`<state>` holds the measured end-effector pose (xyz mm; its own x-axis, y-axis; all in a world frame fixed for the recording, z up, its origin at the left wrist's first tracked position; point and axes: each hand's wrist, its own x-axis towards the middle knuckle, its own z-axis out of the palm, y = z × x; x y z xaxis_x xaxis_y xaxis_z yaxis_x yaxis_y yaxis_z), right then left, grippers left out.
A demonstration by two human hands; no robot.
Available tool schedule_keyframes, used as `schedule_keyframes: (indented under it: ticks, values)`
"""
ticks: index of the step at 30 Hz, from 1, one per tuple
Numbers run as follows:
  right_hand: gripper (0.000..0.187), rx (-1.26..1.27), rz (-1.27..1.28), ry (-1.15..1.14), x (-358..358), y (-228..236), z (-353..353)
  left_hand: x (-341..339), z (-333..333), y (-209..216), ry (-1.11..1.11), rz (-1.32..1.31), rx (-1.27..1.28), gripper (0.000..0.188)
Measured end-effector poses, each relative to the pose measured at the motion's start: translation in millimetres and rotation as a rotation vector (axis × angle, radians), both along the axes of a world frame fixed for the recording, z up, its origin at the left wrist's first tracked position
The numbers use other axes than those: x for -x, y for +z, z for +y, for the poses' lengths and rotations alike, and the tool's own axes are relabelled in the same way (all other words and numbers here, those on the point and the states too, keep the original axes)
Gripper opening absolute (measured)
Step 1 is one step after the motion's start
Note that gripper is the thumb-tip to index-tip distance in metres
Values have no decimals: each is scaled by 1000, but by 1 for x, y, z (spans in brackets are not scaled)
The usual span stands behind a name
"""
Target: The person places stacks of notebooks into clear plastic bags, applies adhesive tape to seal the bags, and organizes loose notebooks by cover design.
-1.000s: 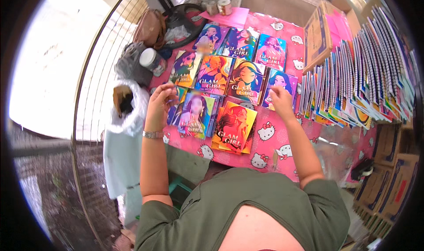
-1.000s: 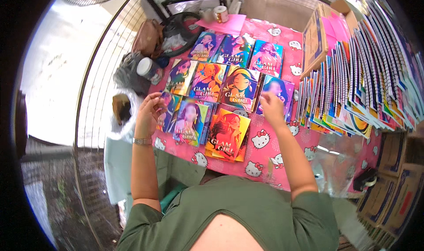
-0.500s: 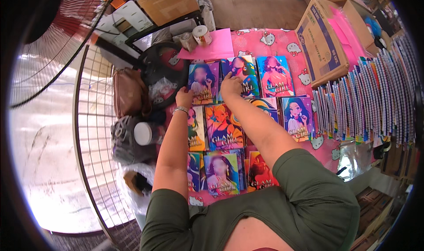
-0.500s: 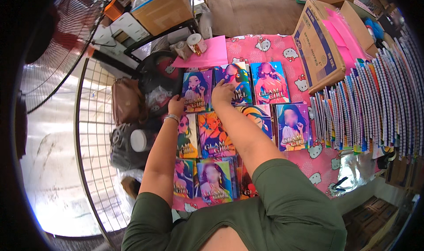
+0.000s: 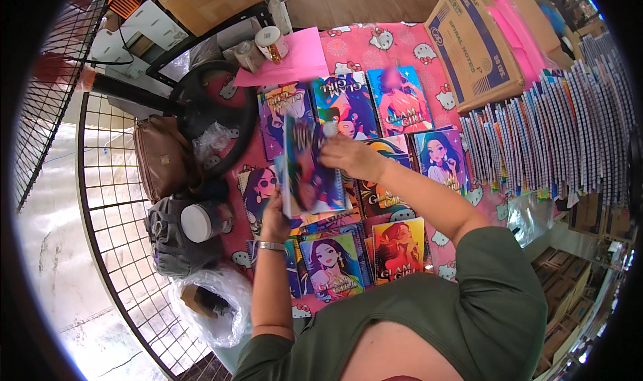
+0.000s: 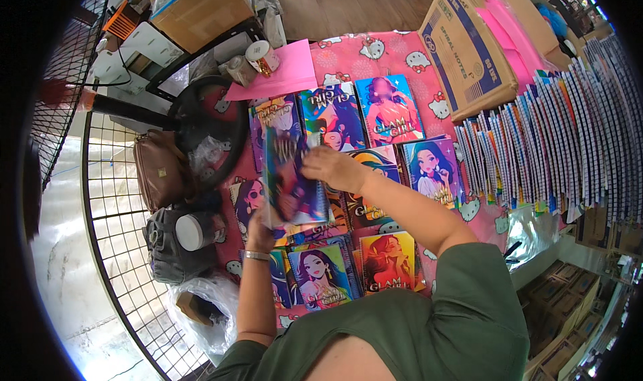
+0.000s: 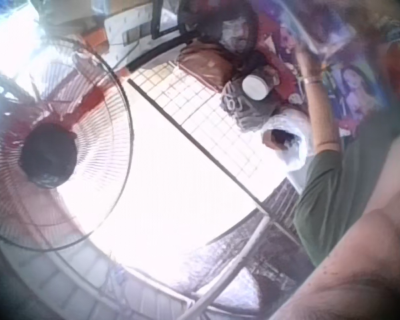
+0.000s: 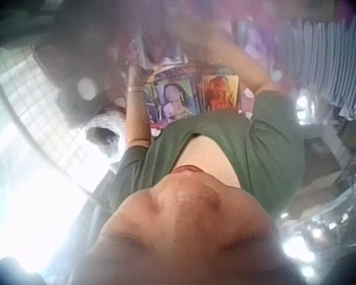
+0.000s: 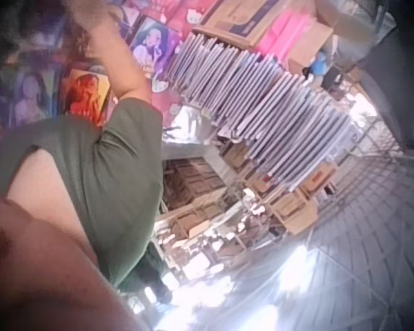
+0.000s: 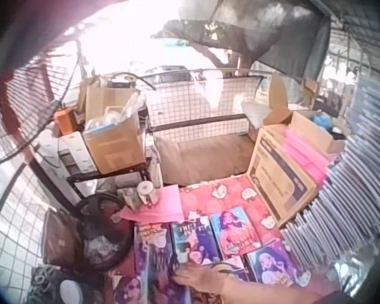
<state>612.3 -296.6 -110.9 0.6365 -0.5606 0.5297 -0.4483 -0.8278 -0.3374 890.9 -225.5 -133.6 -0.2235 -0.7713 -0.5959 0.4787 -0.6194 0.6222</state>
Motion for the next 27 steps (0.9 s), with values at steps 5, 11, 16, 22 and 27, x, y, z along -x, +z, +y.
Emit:
schedule_keyframes:
  ticks: [5,11,16,22,27]
  values:
    - [44,-333,226,-606,40,-17,3,34,42,-31,36,-405,113,42]
    - [47,-639,375,-858,104,-38,-21,67,74,-16,118,-312,112,44]
    - [40,-735,555,-483,31,62,46,65,86,-33,193,-44,-45,43]
    - [63,-517,547,-975,2,-26,99,60,89,-24,107,-527,94,53]
    - [53,-569,723,-1067,-26,-46,99,16,173,14,265,-297,64,55]
